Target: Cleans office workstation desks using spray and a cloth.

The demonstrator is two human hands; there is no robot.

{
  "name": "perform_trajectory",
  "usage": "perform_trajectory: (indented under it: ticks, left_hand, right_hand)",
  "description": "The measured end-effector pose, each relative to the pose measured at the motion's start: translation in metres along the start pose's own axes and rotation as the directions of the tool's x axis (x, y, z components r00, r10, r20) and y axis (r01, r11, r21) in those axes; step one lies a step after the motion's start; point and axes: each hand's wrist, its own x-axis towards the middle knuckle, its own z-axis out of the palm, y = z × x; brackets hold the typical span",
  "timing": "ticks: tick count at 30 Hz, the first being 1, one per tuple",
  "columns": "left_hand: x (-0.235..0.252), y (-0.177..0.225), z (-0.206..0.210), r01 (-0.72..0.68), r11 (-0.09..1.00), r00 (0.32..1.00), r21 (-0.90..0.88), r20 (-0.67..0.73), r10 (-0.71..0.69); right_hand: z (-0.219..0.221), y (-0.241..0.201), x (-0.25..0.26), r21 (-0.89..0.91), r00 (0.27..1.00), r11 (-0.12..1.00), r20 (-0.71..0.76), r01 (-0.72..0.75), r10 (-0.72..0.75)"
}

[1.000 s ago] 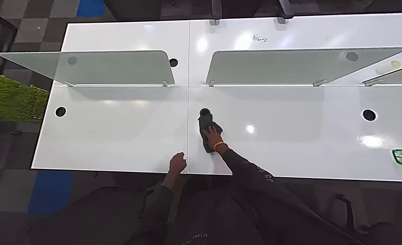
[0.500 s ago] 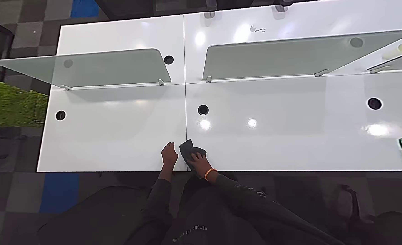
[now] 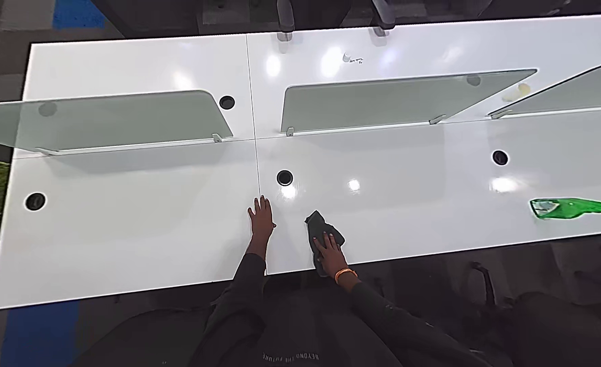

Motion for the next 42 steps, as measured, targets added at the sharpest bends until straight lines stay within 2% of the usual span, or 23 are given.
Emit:
perform_trajectory:
  ticks: [6, 14, 20, 24, 27, 30, 33, 36, 39, 42]
  left_hand:
    - [0.039, 0.016, -0.003, -0.037, 0.991, 0.999, 0.129, 0.028, 0.034]
    - [0.043, 0.015, -0.006, -0.051, 0.984, 0.996, 0.172, 0.086, 0.036]
    - [0.046, 0.012, -0.014, -0.046, 0.985, 0.99, 0.169, 0.139, 0.022]
    - [0.046, 0.009, -0.015, -0.018, 0.993, 0.989, 0.117, 0.145, 0.001]
    - [0.047, 0.014, -0.016, 0.01, 0.993, 0.989, 0.119, 0.143, -0.027]
    - [0.05, 0.019, -0.014, 0.042, 0.991, 0.991, 0.13, 0.12, -0.058]
    - [0.054, 0.028, -0.011, 0.076, 0.983, 0.992, 0.165, 0.09, -0.092]
    - [0.058, 0.035, -0.013, 0.105, 0.975, 0.99, 0.195, 0.068, -0.12]
    - [0.058, 0.037, -0.012, 0.127, 0.971, 0.987, 0.204, 0.073, -0.144]
    - [0.061, 0.039, -0.011, 0.129, 0.964, 0.985, 0.231, 0.082, -0.151]
  right_hand:
    - [-0.058, -0.009, 0.07, 0.016, 0.998, 1.0, -0.054, -0.013, 0.013]
    - [-0.168, -0.031, 0.195, 0.034, 0.988, 0.999, -0.153, -0.008, 0.014]
    - [-0.238, -0.08, 0.281, 0.052, 0.976, 0.998, -0.216, 0.021, -0.009]
    - [-0.243, -0.136, 0.302, 0.031, 0.959, 0.988, -0.249, 0.148, -0.136]
    - [-0.23, -0.186, 0.302, -0.008, 0.939, 0.955, -0.182, 0.296, -0.292]
    - [-0.226, -0.213, 0.306, -0.035, 0.929, 0.938, -0.133, 0.344, -0.346]
    - [-0.234, -0.199, 0.31, -0.065, 0.911, 0.917, -0.1, 0.394, -0.399]
    - [-0.243, -0.168, 0.31, -0.05, 0.916, 0.928, -0.151, 0.368, -0.371]
    - [-0.248, -0.115, 0.309, -0.014, 0.917, 0.947, -0.244, 0.321, -0.315]
    - [-0.259, -0.043, 0.304, -0.023, 0.912, 0.962, -0.314, 0.271, -0.264]
